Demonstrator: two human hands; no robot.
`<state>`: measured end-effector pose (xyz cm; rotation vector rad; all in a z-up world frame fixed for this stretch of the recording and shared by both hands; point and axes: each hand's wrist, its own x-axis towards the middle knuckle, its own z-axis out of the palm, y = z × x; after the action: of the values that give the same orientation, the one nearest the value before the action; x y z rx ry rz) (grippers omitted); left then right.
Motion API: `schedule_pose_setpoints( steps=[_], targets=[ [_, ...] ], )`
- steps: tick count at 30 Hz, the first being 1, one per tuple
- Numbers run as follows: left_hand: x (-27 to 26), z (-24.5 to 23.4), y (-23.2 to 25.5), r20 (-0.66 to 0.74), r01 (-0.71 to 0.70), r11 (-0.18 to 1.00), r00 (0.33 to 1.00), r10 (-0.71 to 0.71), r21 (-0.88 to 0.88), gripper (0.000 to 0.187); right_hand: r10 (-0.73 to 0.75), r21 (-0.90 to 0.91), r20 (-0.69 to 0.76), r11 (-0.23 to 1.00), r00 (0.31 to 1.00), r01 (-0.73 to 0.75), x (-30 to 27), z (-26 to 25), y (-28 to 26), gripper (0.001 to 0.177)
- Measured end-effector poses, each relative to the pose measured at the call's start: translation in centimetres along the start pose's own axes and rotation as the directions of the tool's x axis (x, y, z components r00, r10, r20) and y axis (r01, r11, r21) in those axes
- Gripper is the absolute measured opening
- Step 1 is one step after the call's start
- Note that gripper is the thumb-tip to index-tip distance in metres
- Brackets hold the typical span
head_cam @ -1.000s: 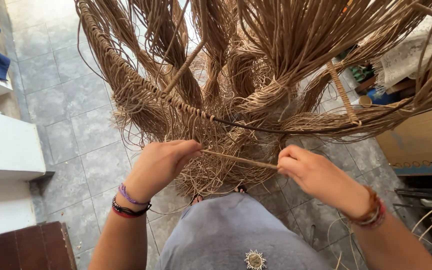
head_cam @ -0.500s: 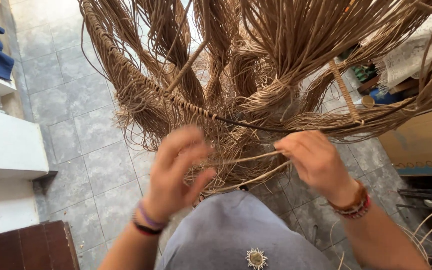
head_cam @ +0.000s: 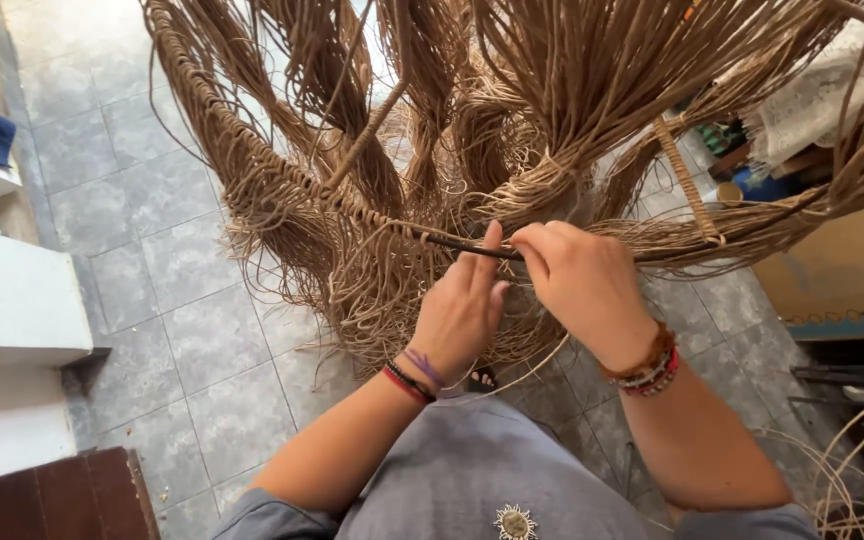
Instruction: Weaving and knotting natural fibers onto a large circular frame
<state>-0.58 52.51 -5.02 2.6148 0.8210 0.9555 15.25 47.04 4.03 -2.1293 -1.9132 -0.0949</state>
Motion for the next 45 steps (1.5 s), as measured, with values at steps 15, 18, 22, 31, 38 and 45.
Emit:
schedule_pose_setpoints(
  steps=[15,18,22,31,38,45],
  targets=[
    [-0.5,-7.8,3.1,0.272,-0.185,0.897,0.911,0.310,-0.402,0.022,-0.124,0.781,-0.042,0.615,0.991,0.110,-8.2,2.7,0.3,0.059],
    [3.2,-8.5,2.4,0.114,-0.207,0.835,0.946,0.305,-0.510,0.012,-0.281,0.305,-0.185,0.895,0.942,0.326,-7.5,3.6,2.4,0.029],
    [4.9,-6.5,2.0,0.138,0.045,0.863,0.990,0.030,-0.503,0.009,-0.218,0.011,-0.404,0.970,0.889,0.243,-6.7,4.3,2.4,0.009],
    [3.1,-6.2,2.1,-0.516,-0.245,0.943,0.851,0.099,-0.224,0.026,0.026,0.380,-0.411,0.913,0.911,0.146,-7.3,3.6,0.1,0.014],
    [-2.3,-1.1,2.4,-0.304,-0.137,0.935,0.952,0.033,-0.327,0.032,0.319,0.935,0.151,0.263,0.936,-0.240,-7.1,5.1,-0.2,0.013],
    [-3.3,-4.0,1.1,-0.069,-0.050,0.937,0.997,0.028,-0.346,0.014,0.263,0.823,0.006,0.547,0.965,-0.154,-6.2,4.0,-1.8,0.007]
  ],
)
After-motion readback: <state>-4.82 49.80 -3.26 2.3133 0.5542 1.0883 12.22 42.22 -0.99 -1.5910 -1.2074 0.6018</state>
